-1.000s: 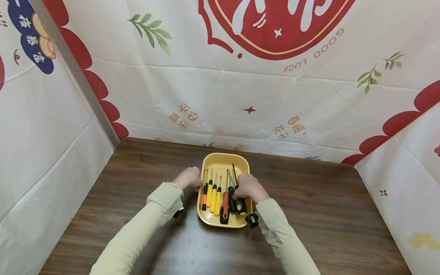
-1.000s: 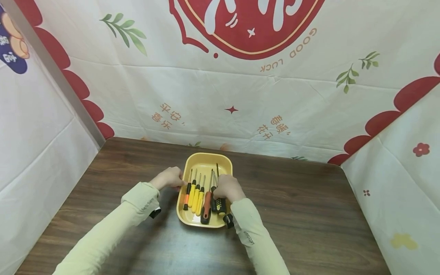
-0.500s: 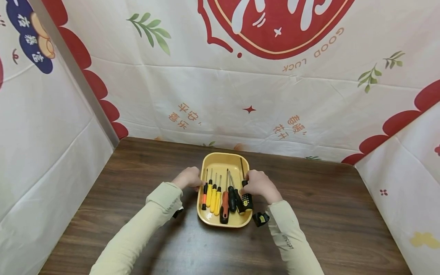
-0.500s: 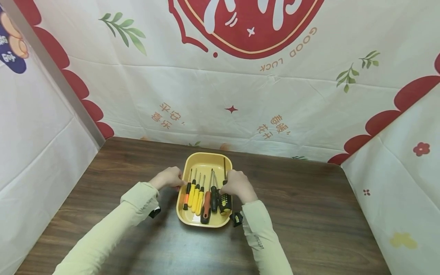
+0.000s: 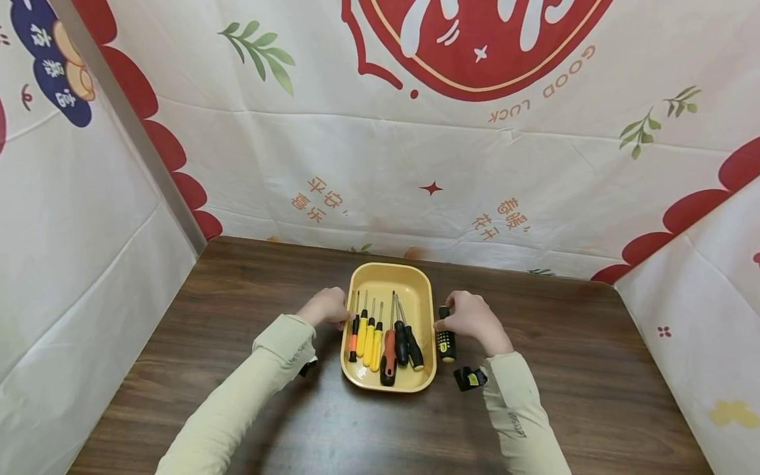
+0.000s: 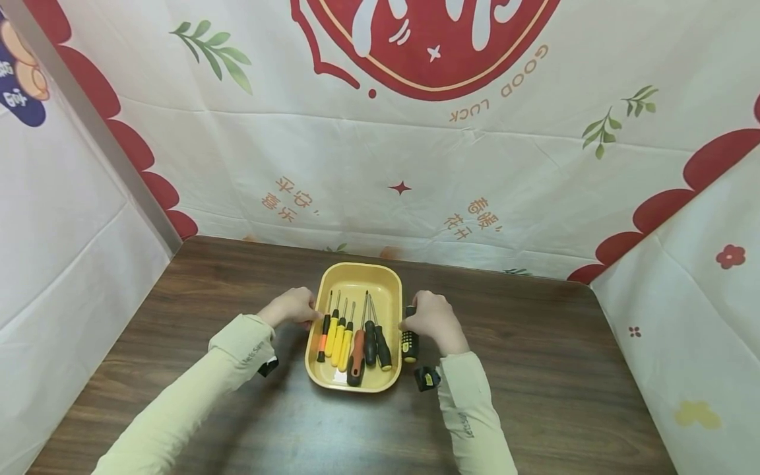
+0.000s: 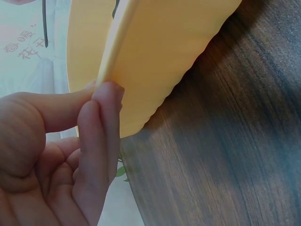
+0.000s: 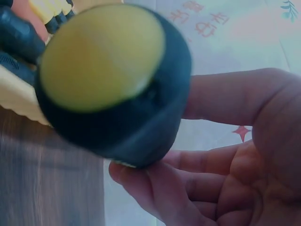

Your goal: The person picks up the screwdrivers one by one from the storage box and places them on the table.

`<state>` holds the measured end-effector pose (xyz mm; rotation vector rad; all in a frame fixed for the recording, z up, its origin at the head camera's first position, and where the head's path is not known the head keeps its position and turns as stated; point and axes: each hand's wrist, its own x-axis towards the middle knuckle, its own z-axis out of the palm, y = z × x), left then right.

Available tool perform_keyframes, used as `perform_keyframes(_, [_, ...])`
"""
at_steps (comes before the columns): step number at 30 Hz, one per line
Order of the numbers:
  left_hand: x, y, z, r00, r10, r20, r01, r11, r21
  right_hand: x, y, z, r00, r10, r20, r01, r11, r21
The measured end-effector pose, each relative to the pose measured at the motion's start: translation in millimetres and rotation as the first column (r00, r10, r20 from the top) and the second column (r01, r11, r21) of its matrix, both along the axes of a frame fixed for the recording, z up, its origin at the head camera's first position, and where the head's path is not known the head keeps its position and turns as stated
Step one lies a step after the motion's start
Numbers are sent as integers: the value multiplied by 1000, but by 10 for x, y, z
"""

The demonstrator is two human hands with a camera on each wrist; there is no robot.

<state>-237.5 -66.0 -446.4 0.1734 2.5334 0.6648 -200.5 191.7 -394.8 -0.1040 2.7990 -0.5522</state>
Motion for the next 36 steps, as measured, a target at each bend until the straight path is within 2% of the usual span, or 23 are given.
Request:
perform_keyframes(6, [-11,-1,-7,1000,-1,2,1,1000,-3,13,108,-55,1000,-22,5,22,1000,-14])
perform_keyframes(15, [-15,-5,-15,1000,3,0,-3,1000,-3,31,237,-202,997,-53,56,55,998,-18])
perform_keyframes(24, [-7,2,25,1000,11,14,-11,1000,15,39,298,-337,997,-64,47,65,998,-11])
perform_keyframes(36, [-28,8,5,1000,11,19,-11,1000,-6,26,300,-593,994,-106,37,107,994,-17])
